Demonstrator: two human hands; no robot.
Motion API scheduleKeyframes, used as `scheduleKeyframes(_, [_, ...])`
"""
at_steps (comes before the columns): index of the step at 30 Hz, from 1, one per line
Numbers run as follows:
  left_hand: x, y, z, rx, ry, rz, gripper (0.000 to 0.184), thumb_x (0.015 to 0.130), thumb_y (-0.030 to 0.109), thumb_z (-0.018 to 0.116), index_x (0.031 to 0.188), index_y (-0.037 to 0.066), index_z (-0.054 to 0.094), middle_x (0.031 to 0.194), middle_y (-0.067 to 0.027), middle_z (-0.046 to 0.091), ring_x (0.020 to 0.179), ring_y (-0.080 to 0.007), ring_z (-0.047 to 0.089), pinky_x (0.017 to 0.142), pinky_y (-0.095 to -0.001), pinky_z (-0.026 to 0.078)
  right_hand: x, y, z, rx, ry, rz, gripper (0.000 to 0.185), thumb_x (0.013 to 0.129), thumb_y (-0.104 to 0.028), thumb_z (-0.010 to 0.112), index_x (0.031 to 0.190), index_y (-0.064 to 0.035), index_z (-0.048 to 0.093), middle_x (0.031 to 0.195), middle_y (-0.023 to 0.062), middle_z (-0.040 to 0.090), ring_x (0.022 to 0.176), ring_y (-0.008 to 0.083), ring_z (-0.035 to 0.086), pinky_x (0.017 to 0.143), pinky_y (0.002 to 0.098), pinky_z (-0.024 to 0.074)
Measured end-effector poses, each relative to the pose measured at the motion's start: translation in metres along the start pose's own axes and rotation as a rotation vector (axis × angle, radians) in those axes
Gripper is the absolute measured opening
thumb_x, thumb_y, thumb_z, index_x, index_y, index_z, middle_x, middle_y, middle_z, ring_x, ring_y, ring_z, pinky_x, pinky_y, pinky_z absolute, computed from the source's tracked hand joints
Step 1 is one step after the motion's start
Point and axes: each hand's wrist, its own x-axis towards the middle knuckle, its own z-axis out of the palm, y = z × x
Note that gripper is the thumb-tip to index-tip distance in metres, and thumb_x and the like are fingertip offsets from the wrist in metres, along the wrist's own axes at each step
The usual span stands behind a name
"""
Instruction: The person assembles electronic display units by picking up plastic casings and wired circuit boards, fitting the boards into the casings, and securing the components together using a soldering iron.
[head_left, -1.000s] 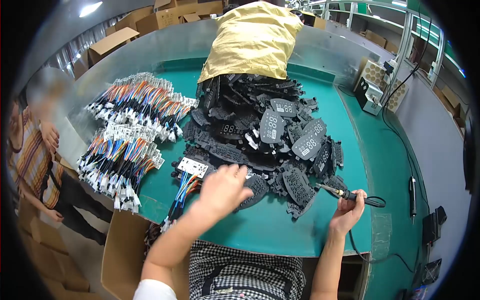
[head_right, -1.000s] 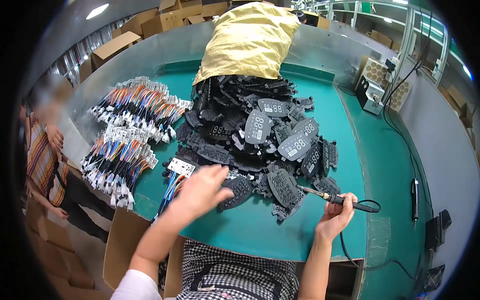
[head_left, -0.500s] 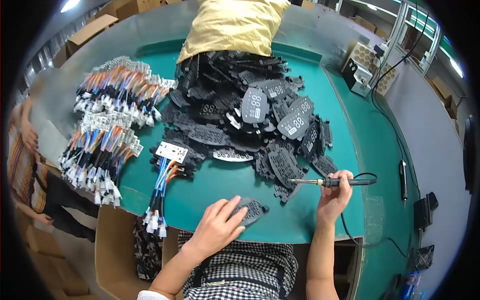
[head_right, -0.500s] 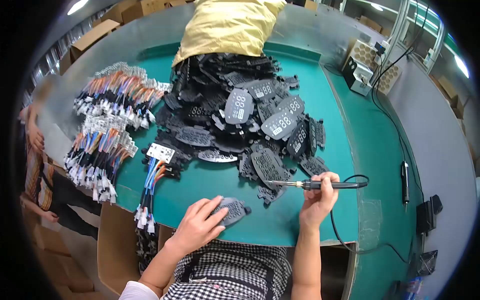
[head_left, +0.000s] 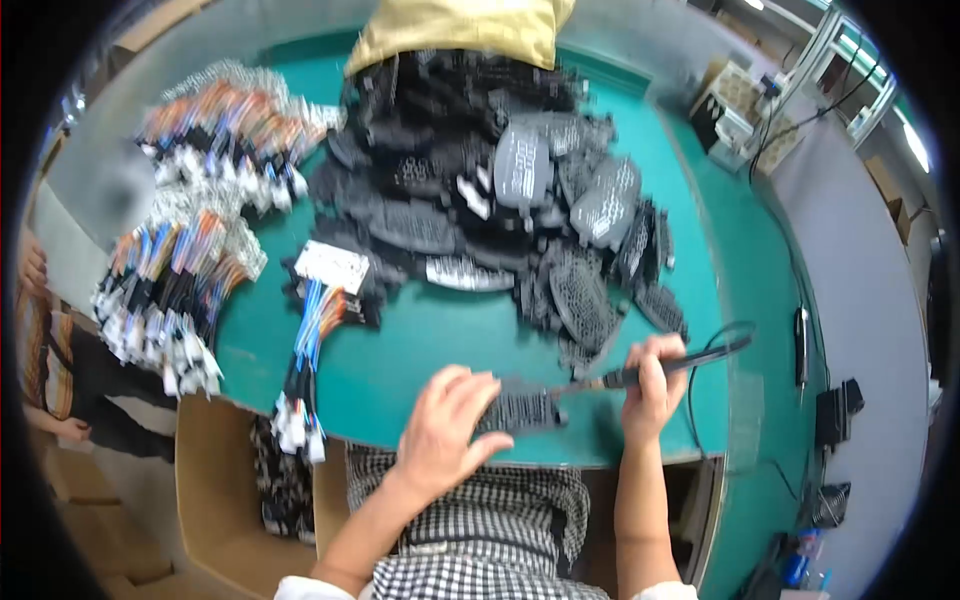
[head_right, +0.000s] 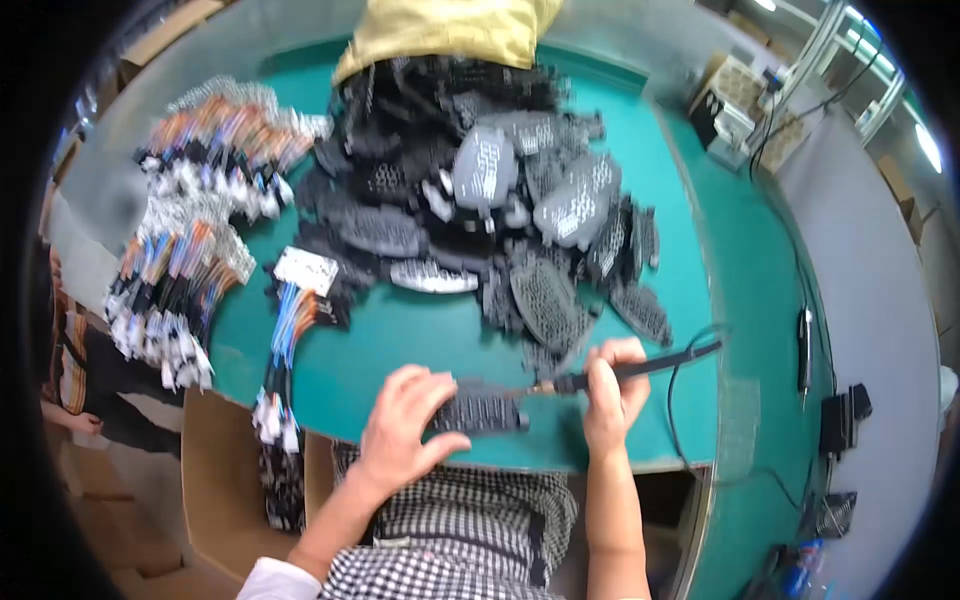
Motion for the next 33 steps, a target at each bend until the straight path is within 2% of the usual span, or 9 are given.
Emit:
scheduleKeyframes(2, [-0.0019, -0.0006, 0.0036, -0.072, 0.018, -0.049, 0.06, 0.061, 0.025, 0.075, 0.112, 0.001, 0.052, 0.106, -0.0118, 0.056, 0.104, -0.029, 0.047, 0.089, -0.0382, 0.04, -0.0033, 0.0029, 0.0006, 0.051, -0.115, 0.007, 0.015, 0.08, -0.011, 0.055, 0.081, -0.0037, 0.041, 0.07, 0.0021, 0.038, 0.057, 0.0102, 0.035, 0.054, 0.0241, 0.0306])
scheduleKeyframes(3, [-0.0013, 0.0022, 0.0024, -0.096, 0.034, -0.081, 0.062, 0.06, 0.023, 0.076, 0.113, 0.001, 0.051, 0.103, -0.0124, 0.057, 0.101, -0.0286, 0.048, 0.086, -0.0372, 0.042, -0.0031, 0.0026, 0.0005, 0.089, -0.169, 0.026, 0.012, 0.079, -0.005, 0.054, 0.08, -0.0049, 0.042, 0.068, -0.0006, 0.041, 0.059, 0.008, 0.035, 0.056, 0.0225, 0.0314])
scheduleKeyframes(7, [-0.0011, 0.0004, 0.0031, -0.108, -0.017, -0.177, 0.066, 0.06, 0.022, 0.076, 0.116, 0.001, 0.048, 0.104, -0.0115, 0.059, 0.097, -0.0267, 0.049, 0.083, -0.0363, 0.041, -0.0046, 0.0049, 0.0009, 0.077, -0.222, 0.04, 0.013, 0.076, -0.005, 0.056, 0.08, -0.0036, 0.043, 0.067, 0.0005, 0.042, 0.058, 0.0081, 0.035, 0.054, 0.0227, 0.0308])
scheduleKeyframes(14, [-0.0002, -0.0005, 0.0044, -0.138, -0.012, -0.169, 0.074, 0.059, 0.022, 0.076, 0.123, 0.003, 0.042, 0.108, -0.0065, 0.061, 0.096, -0.0227, 0.049, 0.086, -0.0344, 0.039, -0.0091, 0.0075, 0.0011, -0.012, -0.311, 0.068, 0.015, 0.075, -0.006, 0.058, 0.079, -0.0041, 0.044, 0.067, 0.0012, 0.044, 0.058, 0.008, 0.036, 0.052, 0.0222, 0.0304])
scheduleKeyframes(18, [-0.0004, 0.0007, 0.0037, -0.124, -0.01, -0.175, 0.076, 0.058, 0.022, 0.077, 0.123, 0.003, 0.042, 0.107, -0.0061, 0.061, 0.096, -0.022, 0.049, 0.086, -0.0338, 0.039, -0.0089, 0.0091, 0.0021, -0.054, -0.309, 0.046, 0.015, 0.075, -0.007, 0.058, 0.08, -0.004, 0.045, 0.069, 0.0014, 0.045, 0.058, 0.0074, 0.037, 0.052, 0.0215, 0.0317])
scheduleKeyframes(22, [-0.0007, 0.0, 0.0047, -0.134, -0.005, -0.211, 0.077, 0.055, 0.022, 0.079, 0.121, 0.004, 0.044, 0.105, -0.006, 0.063, 0.103, -0.0212, 0.046, 0.089, -0.0326, 0.038, -0.0094, 0.0096, 0.0024, -0.057, -0.301, 0.057, 0.015, 0.075, -0.006, 0.059, 0.081, -0.0038, 0.046, 0.07, 0.0015, 0.045, 0.058, 0.0071, 0.037, 0.053, 0.0211, 0.032])
scheduleKeyframes(24, [-0.001, -0.0012, 0.0046, -0.119, 0.002, -0.168, 0.077, 0.058, 0.022, 0.077, 0.124, 0.004, 0.042, 0.107, -0.0048, 0.062, 0.095, -0.0215, 0.049, 0.086, -0.033, 0.039, -0.0093, 0.0105, 0.0028, -0.053, -0.305, 0.057, 0.015, 0.075, -0.007, 0.059, 0.081, -0.0038, 0.046, 0.07, 0.0014, 0.045, 0.058, 0.0071, 0.037, 0.053, 0.021, 0.0318])
scheduleKeyframes(31, [-0.0006, -0.0009, 0.0045, -0.116, 0.007, -0.164, 0.079, 0.057, 0.022, 0.077, 0.125, 0.005, 0.041, 0.108, -0.0044, 0.061, 0.093, -0.0213, 0.049, 0.086, -0.0329, 0.039, -0.0082, 0.011, 0.0044, -0.073, -0.299, 0.014, 0.015, 0.076, -0.007, 0.059, 0.081, -0.0038, 0.046, 0.068, 0.0012, 0.045, 0.058, 0.0072, 0.037, 0.053, 0.0209, 0.0314])
scheduleKeyframes(33, [-0.0001, -0.0002, 0.0044, -0.131, -0.001, -0.194, 0.079, 0.055, 0.022, 0.079, 0.123, 0.004, 0.043, 0.105, -0.0061, 0.063, 0.1, -0.0217, 0.047, 0.09, -0.0326, 0.038, -0.008, 0.0103, 0.005, -0.08, -0.3, 0.011, 0.015, 0.076, -0.007, 0.059, 0.08, -0.0038, 0.045, 0.068, 0.0011, 0.045, 0.058, 0.0071, 0.036, 0.052, 0.0209, 0.0312])
